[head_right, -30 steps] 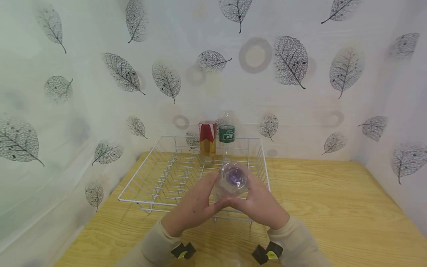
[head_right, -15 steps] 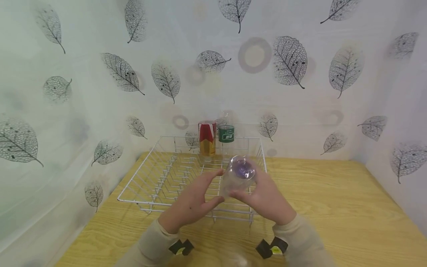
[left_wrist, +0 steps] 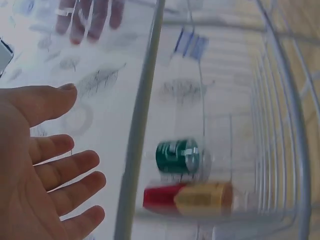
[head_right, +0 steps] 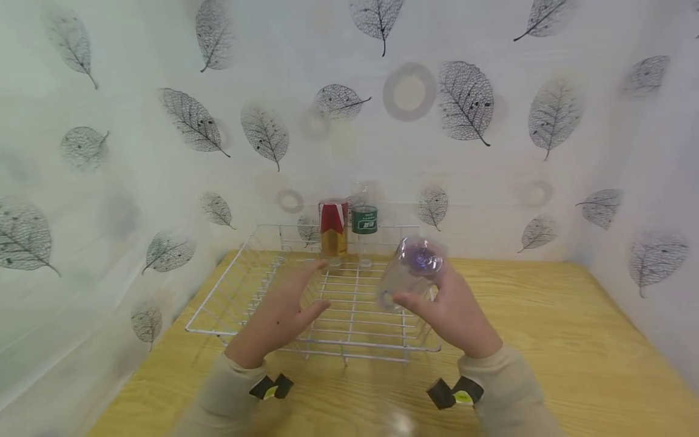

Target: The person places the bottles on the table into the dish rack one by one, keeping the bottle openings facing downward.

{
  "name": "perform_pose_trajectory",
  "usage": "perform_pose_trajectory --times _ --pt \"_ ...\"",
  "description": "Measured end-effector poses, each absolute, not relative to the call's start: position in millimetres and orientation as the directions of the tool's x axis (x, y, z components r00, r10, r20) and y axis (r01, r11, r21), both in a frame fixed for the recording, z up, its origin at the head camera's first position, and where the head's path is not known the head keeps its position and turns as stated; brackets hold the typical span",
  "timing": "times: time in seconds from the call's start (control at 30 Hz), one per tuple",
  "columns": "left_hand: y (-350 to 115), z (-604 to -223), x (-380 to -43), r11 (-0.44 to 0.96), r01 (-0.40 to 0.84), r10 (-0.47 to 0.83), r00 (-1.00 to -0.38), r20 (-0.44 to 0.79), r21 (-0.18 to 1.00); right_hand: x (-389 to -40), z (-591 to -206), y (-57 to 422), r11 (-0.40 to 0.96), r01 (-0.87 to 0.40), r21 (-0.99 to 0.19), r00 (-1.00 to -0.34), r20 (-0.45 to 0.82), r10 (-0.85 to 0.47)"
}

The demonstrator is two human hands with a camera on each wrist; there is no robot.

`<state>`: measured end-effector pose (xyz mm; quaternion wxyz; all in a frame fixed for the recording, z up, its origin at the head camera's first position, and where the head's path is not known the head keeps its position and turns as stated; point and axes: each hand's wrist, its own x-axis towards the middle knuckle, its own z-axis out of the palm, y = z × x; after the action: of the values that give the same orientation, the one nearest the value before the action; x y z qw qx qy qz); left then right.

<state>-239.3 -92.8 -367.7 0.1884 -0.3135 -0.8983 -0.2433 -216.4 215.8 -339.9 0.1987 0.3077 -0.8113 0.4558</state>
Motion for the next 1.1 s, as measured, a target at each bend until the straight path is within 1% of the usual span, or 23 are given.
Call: perform_pose_trajectory --times 0.1,0.2,0.33,0.43,0.5,0.63,0.67,0.8,0.9,1.0,1.1 --pt "-113 -367 -247 0.723 0.602 0.429 -0.775 0.464 0.338 -217 -339 219 0.383 -0.676 -0.630 -0.736 0.600 -0.313" --pt "-137 -368 -251 0.768 0.532 0.388 -0.829 0.402 0.356 -217 -339 221 0.394 -0.668 -0.631 -0.743 0.596 -0.305" --pt "-170 -366 -257 0.807 0.425 0.330 -0.900 0.285 0.409 -216 -336 227 0.385 -0.665 -0.640 -0.746 0.601 -0.288" --pt "-197 -369 -262 0.827 0.348 0.280 -0.936 0.212 0.441 -215 -333 232 0.343 -0.667 -0.661 -0.744 0.610 -0.271" --pt "-214 -372 -265 0.837 0.306 0.249 -0.951 0.181 0.455 -215 -330 235 0.292 -0.671 -0.681 -0.741 0.619 -0.260" --pt "-244 -380 -270 0.844 0.215 0.176 -0.976 0.126 0.491 -216 -328 241 0.125 -0.698 -0.705 -0.710 0.660 -0.246" --pt "-250 -382 -271 0.842 0.190 0.157 -0.982 0.108 0.506 -216 -327 242 0.104 -0.695 -0.711 -0.711 0.661 -0.240" --pt "-267 -390 -274 0.808 0.105 0.112 -0.993 0.024 0.580 -215 -325 248 0.105 -0.682 -0.724 -0.726 0.653 -0.217" --pt "-273 -395 -275 0.760 0.073 0.114 -0.993 -0.022 0.646 -213 -323 252 0.131 -0.666 -0.734 -0.743 0.639 -0.201" --pt "-278 -399 -274 0.705 0.047 0.121 -0.991 -0.055 0.708 -216 -323 253 0.090 -0.672 -0.735 -0.736 0.648 -0.197" --pt "-280 -401 -274 0.655 0.041 0.130 -0.990 -0.059 0.755 -224 -324 253 0.042 -0.668 -0.743 -0.736 0.651 -0.184"
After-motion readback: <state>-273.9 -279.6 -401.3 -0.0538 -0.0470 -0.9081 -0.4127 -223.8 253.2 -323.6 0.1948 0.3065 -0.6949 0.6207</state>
